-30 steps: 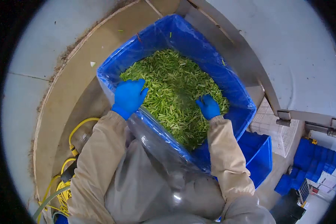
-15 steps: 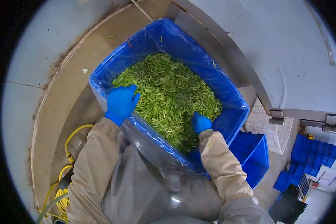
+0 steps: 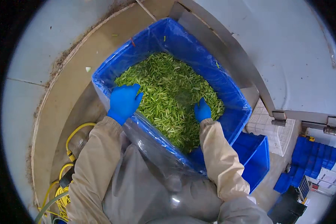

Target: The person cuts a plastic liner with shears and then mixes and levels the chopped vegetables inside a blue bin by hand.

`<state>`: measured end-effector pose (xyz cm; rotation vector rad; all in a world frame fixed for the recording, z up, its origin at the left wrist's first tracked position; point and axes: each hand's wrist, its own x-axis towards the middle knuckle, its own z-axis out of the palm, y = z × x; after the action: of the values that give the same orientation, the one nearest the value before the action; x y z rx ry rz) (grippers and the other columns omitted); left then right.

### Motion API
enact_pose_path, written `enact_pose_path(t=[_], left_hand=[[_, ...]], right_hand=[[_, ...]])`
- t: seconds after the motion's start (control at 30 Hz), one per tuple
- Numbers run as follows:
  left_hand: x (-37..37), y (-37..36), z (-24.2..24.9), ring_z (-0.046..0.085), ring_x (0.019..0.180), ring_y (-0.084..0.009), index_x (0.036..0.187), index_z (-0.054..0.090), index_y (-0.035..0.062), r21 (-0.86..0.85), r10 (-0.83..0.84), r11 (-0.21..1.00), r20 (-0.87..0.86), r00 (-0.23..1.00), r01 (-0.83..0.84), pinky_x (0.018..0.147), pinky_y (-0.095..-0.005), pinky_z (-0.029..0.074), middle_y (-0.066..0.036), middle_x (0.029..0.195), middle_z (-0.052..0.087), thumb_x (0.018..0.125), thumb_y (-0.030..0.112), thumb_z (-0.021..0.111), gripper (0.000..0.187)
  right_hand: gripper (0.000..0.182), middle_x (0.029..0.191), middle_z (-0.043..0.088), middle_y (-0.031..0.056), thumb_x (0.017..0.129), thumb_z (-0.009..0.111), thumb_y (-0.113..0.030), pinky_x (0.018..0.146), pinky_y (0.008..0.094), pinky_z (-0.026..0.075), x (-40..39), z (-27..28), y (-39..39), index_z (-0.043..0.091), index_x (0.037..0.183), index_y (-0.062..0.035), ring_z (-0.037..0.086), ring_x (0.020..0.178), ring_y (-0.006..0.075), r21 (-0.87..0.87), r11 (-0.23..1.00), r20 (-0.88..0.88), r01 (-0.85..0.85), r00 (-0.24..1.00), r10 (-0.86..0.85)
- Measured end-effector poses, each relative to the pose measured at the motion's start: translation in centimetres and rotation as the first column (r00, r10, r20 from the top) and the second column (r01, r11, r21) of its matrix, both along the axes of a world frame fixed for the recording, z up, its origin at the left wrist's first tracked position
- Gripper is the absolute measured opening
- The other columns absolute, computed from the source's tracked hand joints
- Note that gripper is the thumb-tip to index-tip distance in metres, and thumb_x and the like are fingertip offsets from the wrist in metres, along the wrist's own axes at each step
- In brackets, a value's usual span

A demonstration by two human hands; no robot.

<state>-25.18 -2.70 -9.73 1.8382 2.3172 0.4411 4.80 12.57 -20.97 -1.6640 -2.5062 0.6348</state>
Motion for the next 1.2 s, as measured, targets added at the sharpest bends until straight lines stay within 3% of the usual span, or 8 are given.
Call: enact_pose_path(t=[0.23,0.43,0.63,0.73,0.83,0.9,1.0,1.2], left_hand=[[-0.2,0.0,-0.5,0.055,0.063,-0.0317,0.09,0.056,0.0083,0.001,-0.009,1.0,0.028,1.0,0.009,0.055,-0.0443,0.041,-0.013,0.066,0.056,0.076,0.025,0.057,0.021],[-0.1,-0.1,-0.3,0.055,0.062,-0.0309,0.089,0.056,0.0087,0.053,-0.01,0.999,0.002,1.0,0.01,0.054,-0.044,0.041,-0.013,0.065,0.056,0.076,0.024,0.058,0.021],[-0.2,0.0,-0.4,0.055,0.062,-0.0303,0.088,0.056,0.0094,-0.003,-0.007,1.0,-0.022,1.0,0.007,0.054,-0.0433,0.042,-0.013,0.064,0.056,0.076,0.025,0.057,0.02],[-0.1,-0.1,-0.4,0.056,0.062,-0.0304,0.087,0.056,0.0091,-0.002,-0.001,1.0,-0.018,1.0,0.001,0.054,-0.0434,0.042,-0.013,0.064,0.056,0.076,0.026,0.057,0.02],[0.2,0.0,0.0,0.056,0.063,-0.0287,0.074,0.053,0.0071,0.04,0.012,0.999,0.001,1.0,-0.012,0.057,-0.0421,0.043,-0.011,0.063,0.057,0.075,0.027,0.058,0.02],[0.1,0.1,0.3,0.056,0.064,-0.0287,0.075,0.053,0.0071,-0.001,0.014,1.0,-0.004,1.0,-0.014,0.058,-0.042,0.043,-0.011,0.064,0.057,0.075,0.027,0.058,0.02],[0.0,0.0,0.1,0.056,0.064,-0.0285,0.075,0.053,0.0073,-0.003,0.009,1.0,-0.015,1.0,-0.009,0.058,-0.0418,0.043,-0.011,0.064,0.057,0.075,0.027,0.058,0.02],[0.2,0.0,-0.1,0.057,0.063,-0.0283,0.075,0.053,0.0076,0.032,0.027,0.999,0.014,1.0,-0.028,0.058,-0.0419,0.042,-0.011,0.062,0.057,0.075,0.027,0.058,0.02]], right_hand=[[0.046,0.086,0.06,0.0207,0.077,0.052,-0.024,0.065,0.0489,0.045,-0.4,0.5,2.0,0.045,0.119,-0.0068,0.058,0.074,0.0384,-0.08,0.975,0.375,-0.206,0.9,0.221],[0.041,0.087,0.059,0.0236,0.077,0.055,-0.029,0.067,0.0489,0.045,0.6,-0.7,-2.3,0.051,0.108,-0.0033,0.057,0.078,0.0407,0.063,0.997,0.001,-0.049,0.999,0.049],[0.042,0.095,0.057,0.0252,0.075,0.059,-0.033,0.075,0.045,0.044,-2.5,0.5,-5.5,0.054,0.101,-0.0001,0.055,0.089,0.0395,-0.336,0.941,0.321,0.043,0.944,0.072],[0.041,0.093,0.058,0.0236,0.076,0.059,-0.03,0.074,0.0441,0.045,-2.7,0.4,-5.7,0.052,0.104,-0.0003,0.055,0.087,0.0394,-0.272,0.961,0.167,-0.038,0.982,0.086],[0.036,0.091,0.059,0.0223,0.077,0.056,-0.025,0.073,0.0426,0.046,-5.1,0.4,-5.9,0.051,0.103,-0.0006,0.056,0.085,0.0391,-0.376,0.907,-0.402,-0.19,0.915,0.025],[0.03,0.089,0.06,0.0204,0.08,0.054,-0.022,0.069,0.0426,0.046,-8.1,-0.8,-6.3,0.051,0.104,-0.0038,0.057,0.081,0.038,0.177,0.883,-0.311,-0.434,0.827,0.469],[0.028,0.097,0.058,0.0181,0.084,0.044,-0.023,0.069,0.0438,0.046,-12.1,1.1,-6.6,0.053,0.106,-0.0068,0.058,0.083,0.0361,-0.152,0.861,-0.099,-0.486,0.874,0.476],[0.026,0.082,0.061,0.0179,0.085,0.042,-0.023,0.063,0.0452,0.046,-13.1,0.9,-7.2,0.053,0.105,-0.0103,0.059,0.076,0.0342,-0.229,0.748,0.169,-0.623,0.732,0.66]])
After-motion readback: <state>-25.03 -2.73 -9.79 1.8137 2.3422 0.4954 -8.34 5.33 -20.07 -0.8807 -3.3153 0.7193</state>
